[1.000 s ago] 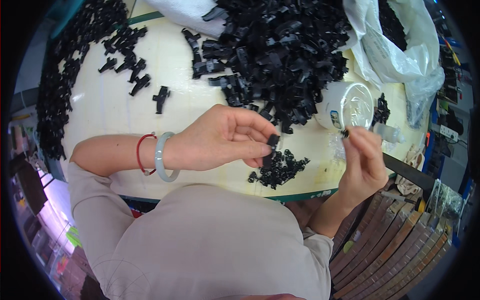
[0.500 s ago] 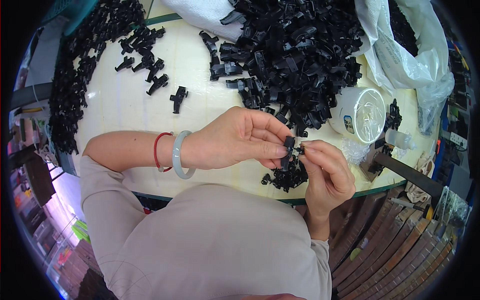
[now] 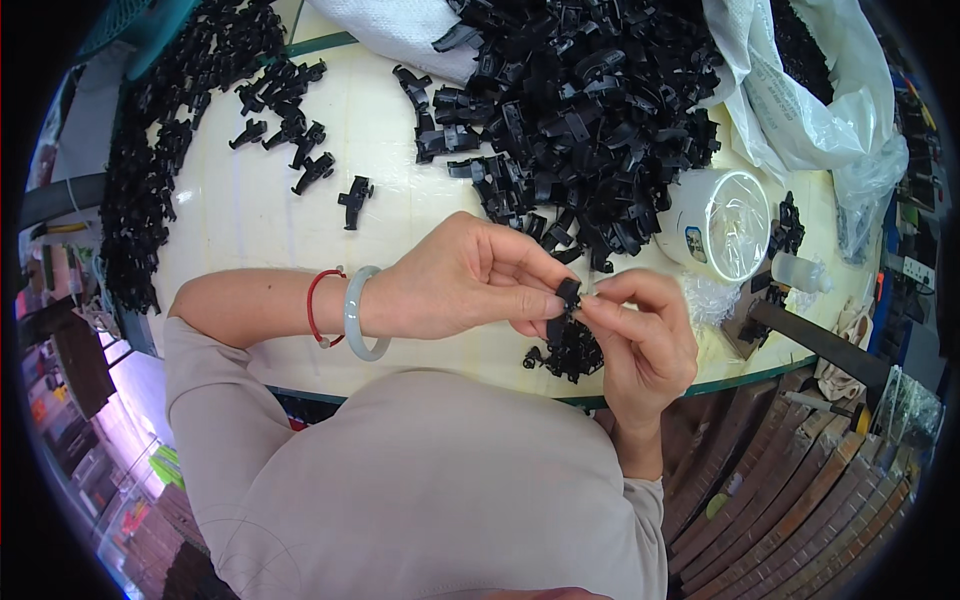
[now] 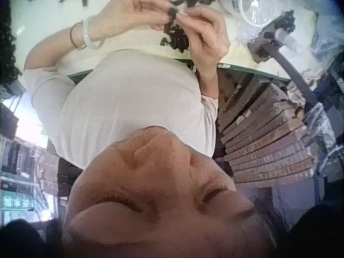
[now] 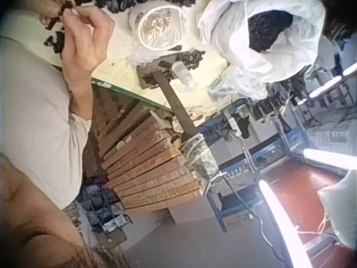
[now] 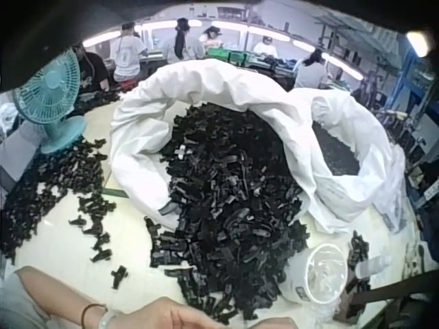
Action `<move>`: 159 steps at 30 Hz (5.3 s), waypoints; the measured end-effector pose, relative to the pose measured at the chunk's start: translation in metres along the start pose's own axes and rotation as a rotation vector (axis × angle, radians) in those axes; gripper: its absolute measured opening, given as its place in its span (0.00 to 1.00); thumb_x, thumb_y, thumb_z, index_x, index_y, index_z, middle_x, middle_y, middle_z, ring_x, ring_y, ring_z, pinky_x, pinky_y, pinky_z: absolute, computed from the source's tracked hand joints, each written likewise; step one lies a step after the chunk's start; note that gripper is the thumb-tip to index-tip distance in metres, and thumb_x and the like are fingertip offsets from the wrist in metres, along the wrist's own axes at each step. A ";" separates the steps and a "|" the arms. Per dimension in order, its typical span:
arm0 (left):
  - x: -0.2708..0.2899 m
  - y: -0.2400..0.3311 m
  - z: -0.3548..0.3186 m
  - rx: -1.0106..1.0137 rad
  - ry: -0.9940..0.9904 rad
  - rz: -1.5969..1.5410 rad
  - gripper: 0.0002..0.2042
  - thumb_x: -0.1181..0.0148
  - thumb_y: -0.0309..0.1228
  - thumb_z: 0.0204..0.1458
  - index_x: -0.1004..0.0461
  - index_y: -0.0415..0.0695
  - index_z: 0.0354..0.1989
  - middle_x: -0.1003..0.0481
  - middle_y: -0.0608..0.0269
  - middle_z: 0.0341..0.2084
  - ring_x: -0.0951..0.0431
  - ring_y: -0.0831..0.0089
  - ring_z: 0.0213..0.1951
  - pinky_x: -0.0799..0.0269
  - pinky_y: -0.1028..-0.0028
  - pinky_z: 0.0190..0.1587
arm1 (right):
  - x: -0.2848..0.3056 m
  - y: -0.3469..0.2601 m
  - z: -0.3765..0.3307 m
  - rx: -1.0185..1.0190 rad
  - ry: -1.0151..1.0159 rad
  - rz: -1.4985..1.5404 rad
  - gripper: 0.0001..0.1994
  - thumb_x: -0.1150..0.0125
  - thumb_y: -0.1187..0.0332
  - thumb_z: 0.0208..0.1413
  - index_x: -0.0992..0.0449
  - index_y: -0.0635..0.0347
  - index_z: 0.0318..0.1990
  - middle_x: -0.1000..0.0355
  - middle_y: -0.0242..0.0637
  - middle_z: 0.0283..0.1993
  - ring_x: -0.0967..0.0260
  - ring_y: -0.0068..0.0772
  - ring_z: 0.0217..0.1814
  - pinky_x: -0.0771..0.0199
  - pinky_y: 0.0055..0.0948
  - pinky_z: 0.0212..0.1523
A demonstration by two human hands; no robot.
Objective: The person assembles small black plastic components by hand at a workbench.
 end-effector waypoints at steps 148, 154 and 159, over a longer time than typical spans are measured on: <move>-0.001 0.049 -0.017 -0.776 0.186 1.623 0.16 0.35 0.26 0.36 0.26 0.43 0.37 0.34 0.60 0.31 0.32 0.67 0.30 0.33 0.74 0.28 | 0.027 0.035 -0.032 -0.575 0.127 0.365 0.03 0.47 0.82 0.53 0.30 0.71 0.35 0.32 0.43 0.41 0.26 0.30 0.32 0.25 0.23 0.32; -0.004 0.056 -0.019 -0.756 0.173 1.613 0.14 0.34 0.19 0.30 0.28 0.41 0.30 0.31 0.59 0.33 0.30 0.64 0.31 0.32 0.73 0.30 | 0.031 0.051 -0.045 -0.629 0.259 0.798 0.04 0.49 0.80 0.56 0.33 0.71 0.38 0.29 0.48 0.36 0.25 0.32 0.33 0.22 0.26 0.36; -0.011 0.056 -0.024 -0.732 0.138 1.267 0.11 0.38 0.16 0.38 0.26 0.39 0.32 0.26 0.55 0.33 0.24 0.63 0.30 0.28 0.73 0.31 | 0.017 0.056 -0.047 -0.610 0.239 1.213 0.05 0.47 0.80 0.54 0.32 0.70 0.38 0.29 0.47 0.34 0.28 0.30 0.28 0.25 0.26 0.31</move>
Point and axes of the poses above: each hand's wrist, its own z-axis towards the middle knuckle, its own x-axis out of the back of the hand, y = z × x, the point moved 7 cm from there along z, towards the middle knuckle
